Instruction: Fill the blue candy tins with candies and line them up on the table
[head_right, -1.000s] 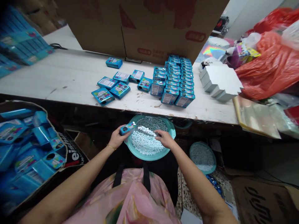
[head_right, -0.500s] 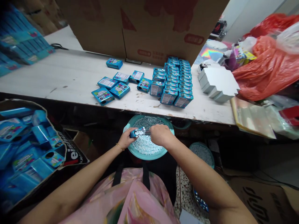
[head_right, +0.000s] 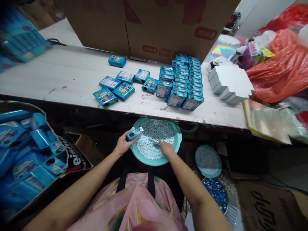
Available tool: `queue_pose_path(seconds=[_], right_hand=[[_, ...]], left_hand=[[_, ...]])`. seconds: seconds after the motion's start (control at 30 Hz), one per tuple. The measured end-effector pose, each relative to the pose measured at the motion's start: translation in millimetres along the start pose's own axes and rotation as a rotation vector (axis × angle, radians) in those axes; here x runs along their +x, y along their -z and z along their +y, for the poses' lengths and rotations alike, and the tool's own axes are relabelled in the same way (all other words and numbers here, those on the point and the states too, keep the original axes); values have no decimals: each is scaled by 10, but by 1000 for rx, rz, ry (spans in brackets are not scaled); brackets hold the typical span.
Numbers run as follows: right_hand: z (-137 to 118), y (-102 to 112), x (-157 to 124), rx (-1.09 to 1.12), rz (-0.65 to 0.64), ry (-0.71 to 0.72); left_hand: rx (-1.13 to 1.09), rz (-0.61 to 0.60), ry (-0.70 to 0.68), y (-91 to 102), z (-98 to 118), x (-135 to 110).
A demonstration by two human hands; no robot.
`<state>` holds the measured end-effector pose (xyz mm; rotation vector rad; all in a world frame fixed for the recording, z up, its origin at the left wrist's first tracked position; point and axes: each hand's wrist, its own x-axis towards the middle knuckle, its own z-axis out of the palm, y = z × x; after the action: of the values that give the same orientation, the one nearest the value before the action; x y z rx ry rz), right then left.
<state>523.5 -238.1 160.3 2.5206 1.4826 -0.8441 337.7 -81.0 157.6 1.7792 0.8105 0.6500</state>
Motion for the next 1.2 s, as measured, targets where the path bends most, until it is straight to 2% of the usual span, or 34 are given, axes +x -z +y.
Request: queue_pose_path(seconds=[0.07,0.13,0.2,0.27,0.4,0.57,0.67,0.77,0.83,1.0,1.1,1.2], right_hand=[[-211,-268,152,187,8,7],[-332,-440,273,445,36,22],[-336,-516,346,646,67,66],[-261,-511,363,749,85,114],[-52,-299,246,804,108,153],[176,245,-112,835,121,228],[225,628,-352,723,151,301],[158,957,-538,434,147,381],[64,1116,-625,210,136,369],[-221,1329,-755,-187,105,218],[-370,1401,-806,-288,83,193],[-412,1448,-851,-313,113,202]], left_hand=[[-16,10,57,18,35,14],[-31,22,84,47,76,23],[-42,49,83,93,109,25],[-46,104,69,151,126,16],[-35,179,32,260,112,-13],[35,119,-15,211,58,-31],[97,38,-102,55,50,-18],[140,-47,-188,-125,73,1],[150,-96,-222,-224,91,4],[155,-159,-239,-355,88,-23],[157,-172,-235,-377,70,-31],[139,-166,-231,-367,55,-23]])
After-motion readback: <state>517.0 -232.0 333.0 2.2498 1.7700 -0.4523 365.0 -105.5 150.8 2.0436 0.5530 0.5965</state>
